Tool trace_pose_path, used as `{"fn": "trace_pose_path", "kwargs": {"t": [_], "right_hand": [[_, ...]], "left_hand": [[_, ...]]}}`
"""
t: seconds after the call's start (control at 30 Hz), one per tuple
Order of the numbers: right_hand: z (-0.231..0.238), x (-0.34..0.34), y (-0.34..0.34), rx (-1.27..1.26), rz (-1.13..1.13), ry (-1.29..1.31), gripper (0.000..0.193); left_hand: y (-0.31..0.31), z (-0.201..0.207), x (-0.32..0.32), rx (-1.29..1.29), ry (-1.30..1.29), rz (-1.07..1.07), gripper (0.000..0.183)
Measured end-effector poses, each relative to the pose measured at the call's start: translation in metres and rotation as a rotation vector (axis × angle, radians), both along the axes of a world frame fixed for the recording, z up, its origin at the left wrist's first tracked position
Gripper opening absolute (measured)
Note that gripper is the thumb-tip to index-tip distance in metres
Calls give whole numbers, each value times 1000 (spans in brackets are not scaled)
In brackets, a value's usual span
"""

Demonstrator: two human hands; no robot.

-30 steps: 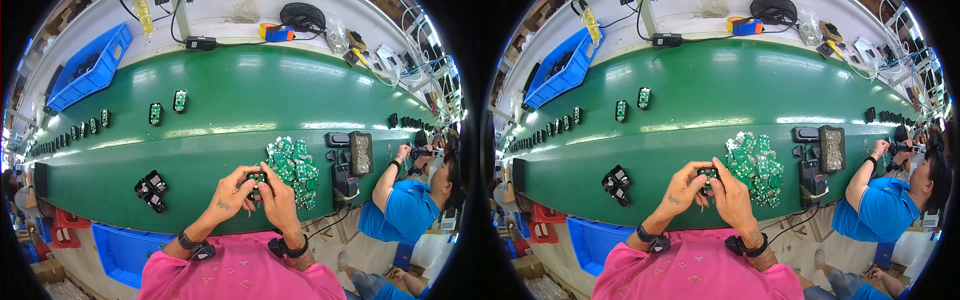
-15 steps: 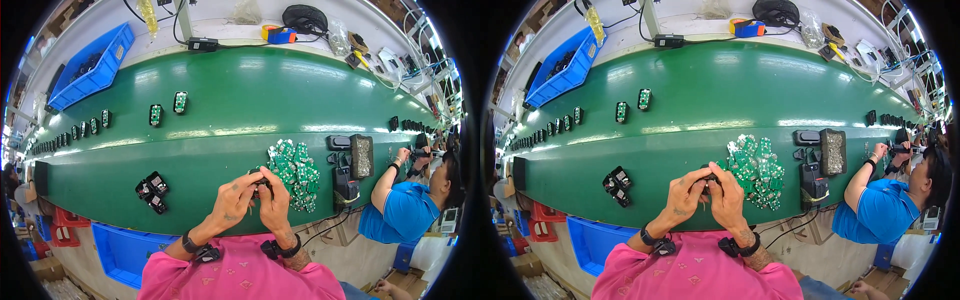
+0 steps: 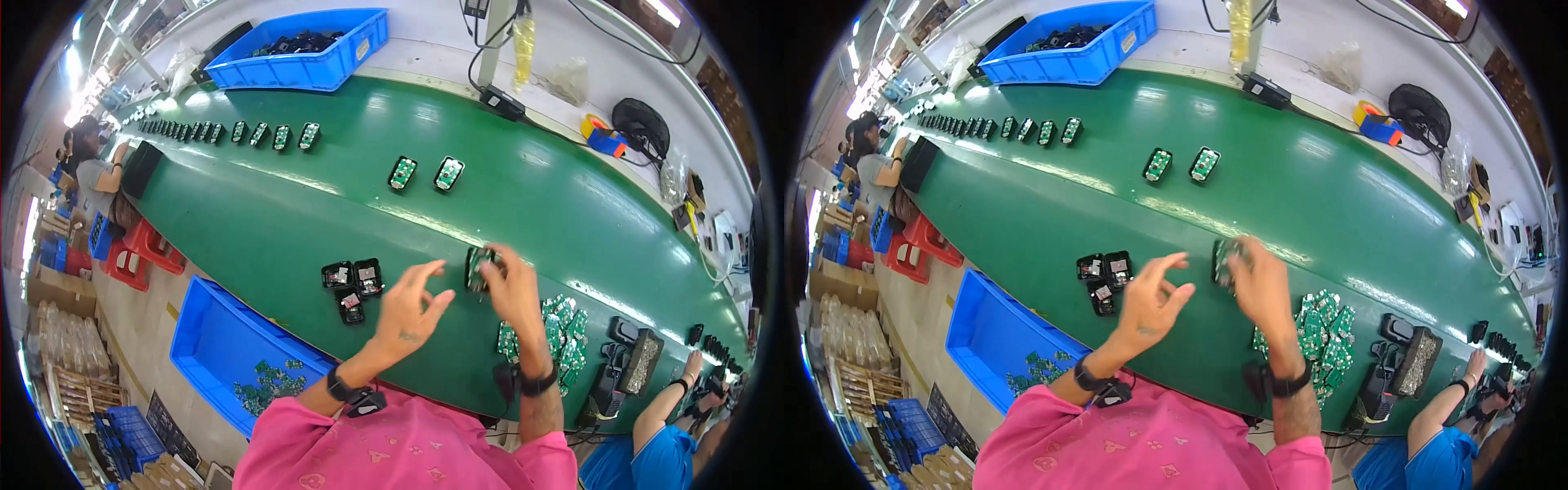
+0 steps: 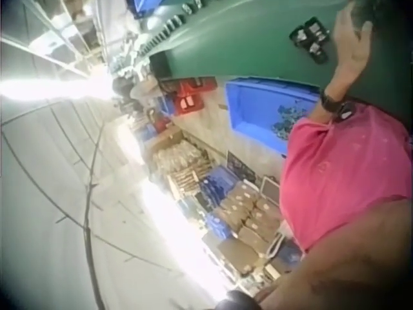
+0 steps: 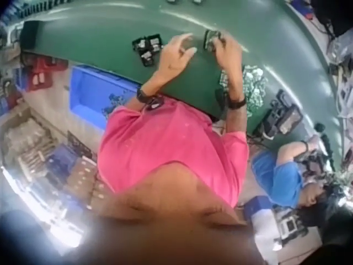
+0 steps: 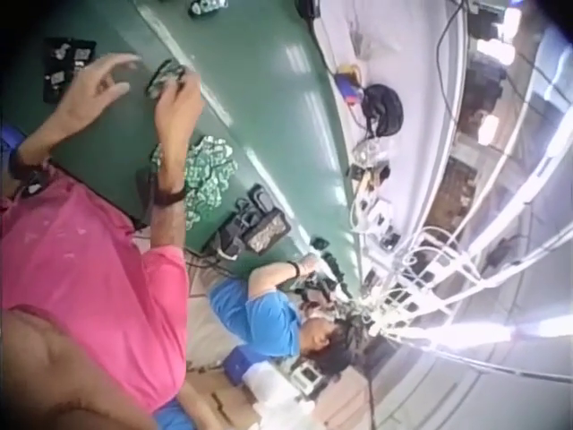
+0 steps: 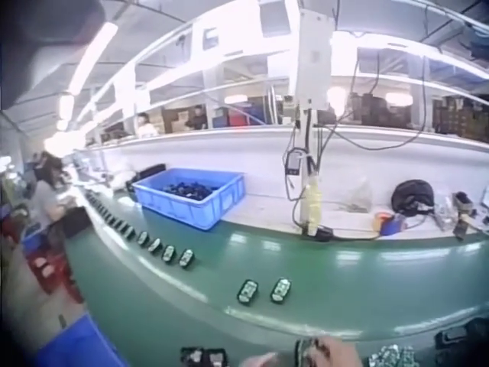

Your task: Assembling small electronic components on a factory production line.

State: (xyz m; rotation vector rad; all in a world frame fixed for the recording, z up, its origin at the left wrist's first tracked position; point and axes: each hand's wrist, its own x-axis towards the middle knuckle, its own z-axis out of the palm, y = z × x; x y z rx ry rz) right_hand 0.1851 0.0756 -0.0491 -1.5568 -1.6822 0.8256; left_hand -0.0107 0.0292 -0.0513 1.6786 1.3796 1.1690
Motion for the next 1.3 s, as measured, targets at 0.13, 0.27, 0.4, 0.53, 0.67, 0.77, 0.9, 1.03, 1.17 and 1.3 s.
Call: {"fn": "trace_pose_path", "kwargs": {"t": [0.13,0.27,0.4,0.53,0.67,0.77,0.9,1.03,1.17,1.3], "right_hand": [[-39,15,76,-11,-157,-183,32],[-73,2,130,-27,-217,-56,34],[-67,-15,153,-76,-360,-146,37],[-61,-8,159,-153,-347,-138,44],[-54,-17,152,100,-428,-393,56],[-32,-50,146,224,-109,-584,79],[-35,-68,157,198,-7,-729,81],[-43,-61,157,124,42,-669,72],[-38,-57,141,365,-39,-745,83],[15,-22,109,545,-1,-593,70]], "left_hand": [[-11,-3,-69,254,652,122,77],[-13,-27,-95,102,778,210,86],[-8,-40,-95,17,796,212,86],[-1,-51,-95,25,787,207,79],[1,-48,-92,109,790,217,71],[-3,-43,-89,143,758,232,70],[-12,-33,-78,217,639,195,70],[-20,-16,-72,202,327,90,75],[-22,-20,-66,69,-52,-110,79],[-21,-33,-47,-183,-664,-270,71]]}}
